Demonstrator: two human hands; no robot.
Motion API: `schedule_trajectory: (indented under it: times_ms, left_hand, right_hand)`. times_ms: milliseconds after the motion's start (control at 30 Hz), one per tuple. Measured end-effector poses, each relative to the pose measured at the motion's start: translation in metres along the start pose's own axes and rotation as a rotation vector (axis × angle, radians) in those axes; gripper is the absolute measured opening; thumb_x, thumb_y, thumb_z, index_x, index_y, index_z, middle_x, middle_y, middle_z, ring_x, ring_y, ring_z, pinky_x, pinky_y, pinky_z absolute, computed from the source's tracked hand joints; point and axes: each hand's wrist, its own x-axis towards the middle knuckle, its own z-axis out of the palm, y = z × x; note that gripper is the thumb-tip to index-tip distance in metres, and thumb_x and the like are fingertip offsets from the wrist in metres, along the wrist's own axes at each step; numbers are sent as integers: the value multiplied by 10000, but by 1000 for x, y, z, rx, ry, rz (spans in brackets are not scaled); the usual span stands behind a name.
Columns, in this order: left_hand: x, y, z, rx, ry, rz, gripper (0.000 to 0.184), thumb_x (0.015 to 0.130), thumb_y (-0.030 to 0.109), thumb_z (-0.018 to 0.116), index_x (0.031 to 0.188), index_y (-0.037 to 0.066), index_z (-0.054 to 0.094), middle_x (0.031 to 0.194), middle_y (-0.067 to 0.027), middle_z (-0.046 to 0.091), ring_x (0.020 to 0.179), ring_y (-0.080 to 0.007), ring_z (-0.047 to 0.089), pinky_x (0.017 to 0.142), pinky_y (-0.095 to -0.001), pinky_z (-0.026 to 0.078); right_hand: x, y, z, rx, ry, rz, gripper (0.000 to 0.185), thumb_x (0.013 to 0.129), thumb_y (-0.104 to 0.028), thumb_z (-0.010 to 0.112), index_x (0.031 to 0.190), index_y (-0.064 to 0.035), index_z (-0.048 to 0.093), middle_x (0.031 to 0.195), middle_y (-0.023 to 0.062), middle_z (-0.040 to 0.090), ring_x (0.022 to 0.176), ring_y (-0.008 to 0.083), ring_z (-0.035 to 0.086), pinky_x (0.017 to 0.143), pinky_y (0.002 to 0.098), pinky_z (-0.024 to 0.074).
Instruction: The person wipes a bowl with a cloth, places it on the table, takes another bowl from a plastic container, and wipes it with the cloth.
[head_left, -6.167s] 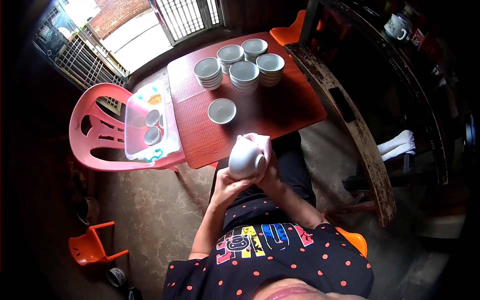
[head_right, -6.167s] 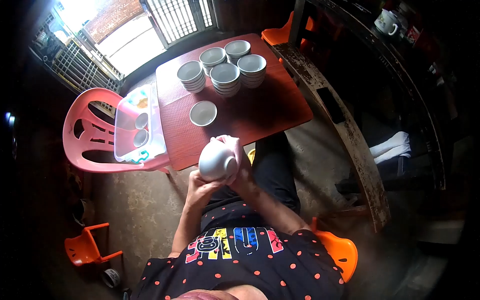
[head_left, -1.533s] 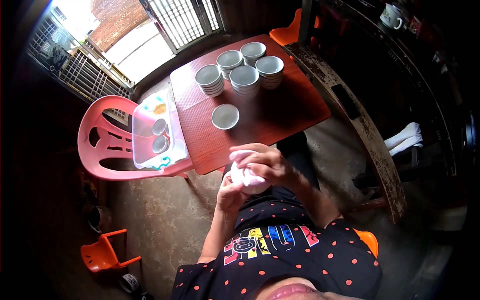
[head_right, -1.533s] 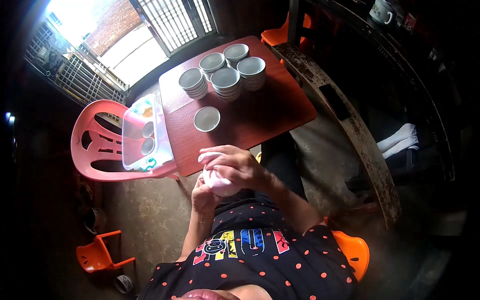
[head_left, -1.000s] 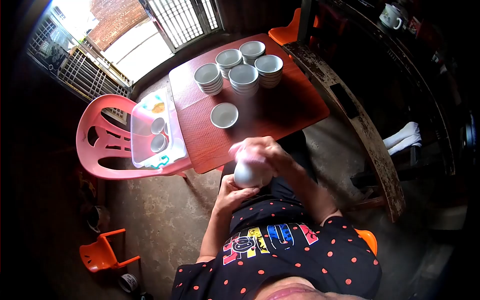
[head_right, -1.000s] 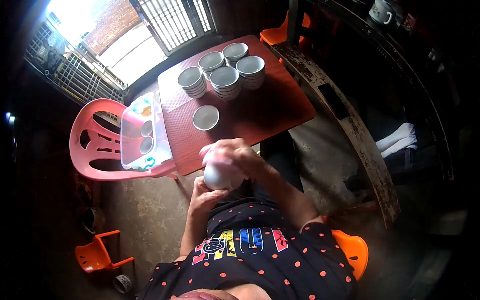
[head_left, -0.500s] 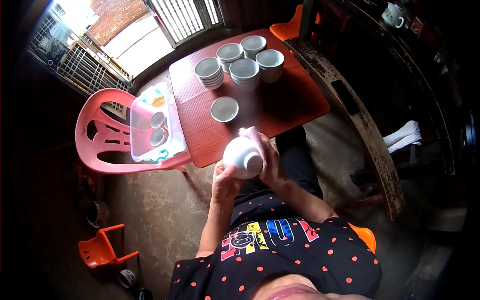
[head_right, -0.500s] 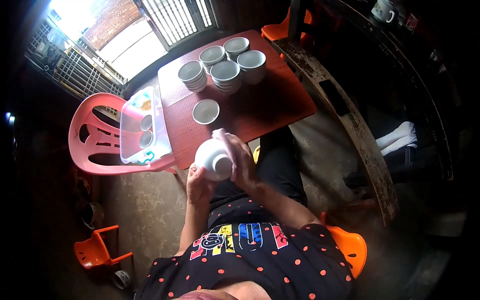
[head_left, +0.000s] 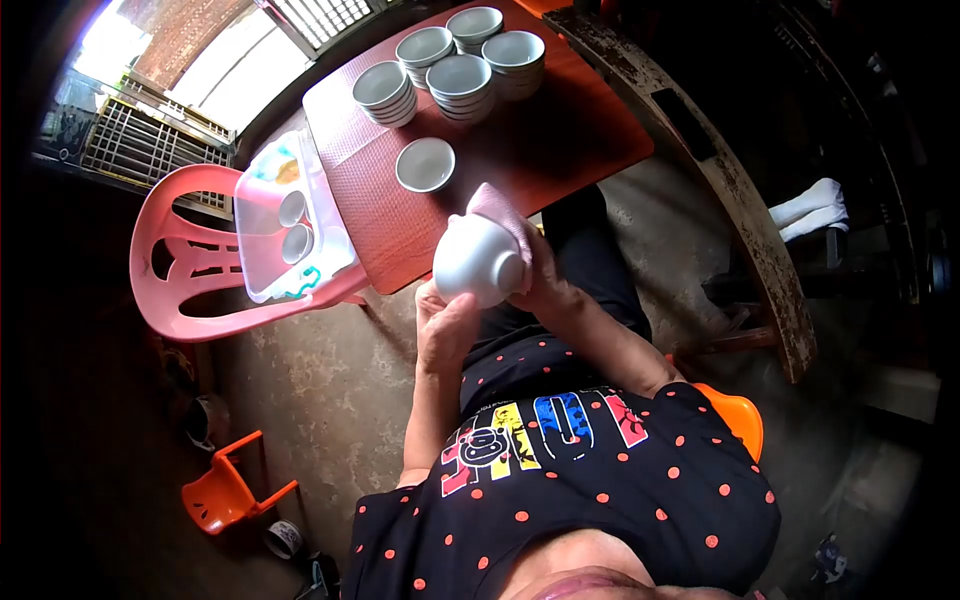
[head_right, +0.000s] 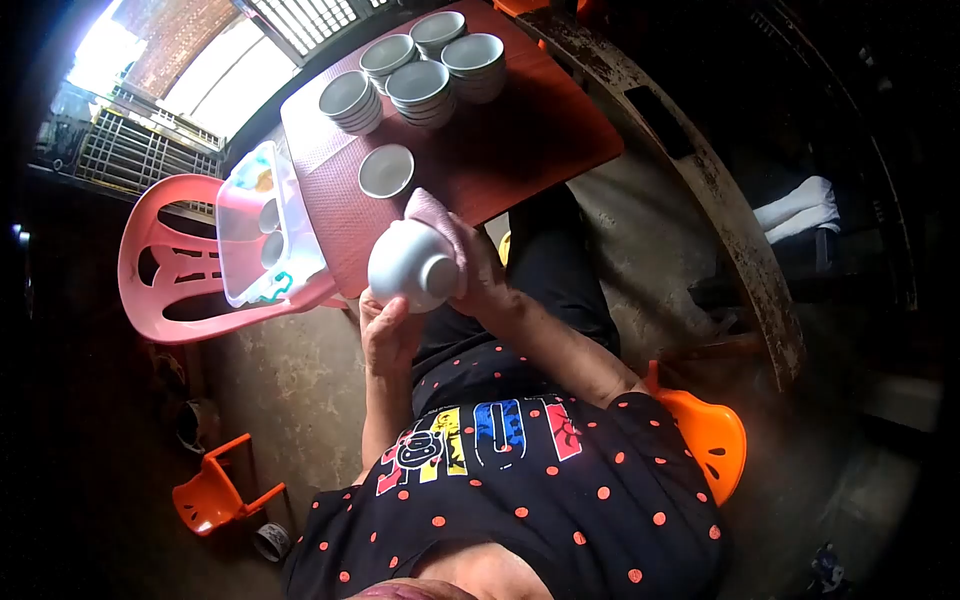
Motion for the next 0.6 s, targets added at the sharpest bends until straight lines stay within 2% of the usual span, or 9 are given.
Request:
schedule_trajectory:
  times_ms: [100, 167, 233, 300, 333, 467, 500, 567, 600]
  left_hand:
    - [-3, 13, 1, 161, -36, -152, 477, 734, 100, 718, 1141, -76, 543, 1081, -154, 617, 1007, -241, 601, 899, -392, 468]
    - [-5, 15, 0, 118, -85, -219, 553, 715, 68, 722, 1201, -54, 488, 1084, -150, 606, 996, -236, 605, 868, -359, 487]
    - [-10, 7, -18, -189, -120, -156, 628, 726, 51, 702, 1277, -24, 409, 1119, -151, 585, 987, -255, 612, 861, -363, 505]
    - [-10, 10, -11, -341, -19, -90, 680, 773, 98, 681, 1346, 7, 328, 1263, -165, 495, 1151, -311, 518, 982, -460, 434]
    - [-9, 9, -15, -428, -21, -111, 694, 775, 96, 677, 1358, 7, 311, 1286, -171, 476, 1182, -315, 491, 1002, -463, 414]
    - [-1, 10, -12, -681, -18, -126, 714, 771, 62, 656, 1377, 4, 284, 1316, -182, 451, 1215, -322, 466, 1032, -457, 385]
    - [-1, 10, -12, -587, -32, -117, 706, 766, 58, 653, 1371, 4, 292, 1313, -181, 451, 1211, -320, 469, 1031, -451, 389]
    - [-2, 10, -14, -404, -59, -97, 691, 758, 51, 647, 1358, 3, 309, 1308, -178, 452, 1204, -315, 476, 1028, -439, 395]
    - [-4, 15, -8, -268, -24, -121, 713, 693, 76, 703, 1314, -27, 369, 1238, -171, 502, 1110, -278, 549, 975, -394, 431]
  right_hand:
    - [14, -33, -3, 246, -51, 126, 424, 894, -332, 480, 1167, -27, 592, 1224, 141, 569, 1106, 208, 553, 956, 339, 433]
    - [37, -71, 4, -147, -345, 214, 416, 866, -290, 518, 1174, -20, 588, 1246, 163, 557, 1163, 223, 520, 993, 352, 401]
    - [49, -76, 2, -227, -633, -55, 354, 846, -164, 479, 1139, -16, 610, 1273, 193, 529, 1225, 285, 470, 1029, 401, 363]
    - [46, -43, -1, -220, -557, -450, 315, 852, -111, 495, 1147, -28, 566, 1234, 190, 544, 1222, 337, 469, 1010, 426, 387]
    - [34, -31, 7, -340, -285, -667, 304, 858, -143, 524, 1146, -45, 538, 1205, 188, 552, 1194, 362, 487, 1007, 450, 380]
    - [-19, -18, 36, -723, 274, -667, 412, 819, -85, 612, 1186, -76, 427, 1268, 171, 461, 1119, 410, 521, 892, 486, 476]
    - [-25, -24, 38, -733, 290, -567, 425, 815, -100, 620, 1191, -80, 423, 1242, 166, 481, 1105, 400, 531, 852, 472, 505]
    - [1, -38, 36, -791, 185, -782, 413, 816, -153, 621, 1196, -106, 467, 1190, 145, 529, 1057, 401, 552, 796, 459, 525]
    - [17, -54, 19, -844, -89, -819, 330, 805, -187, 625, 1120, -127, 543, 1131, 120, 575, 1014, 393, 570, 734, 426, 539]
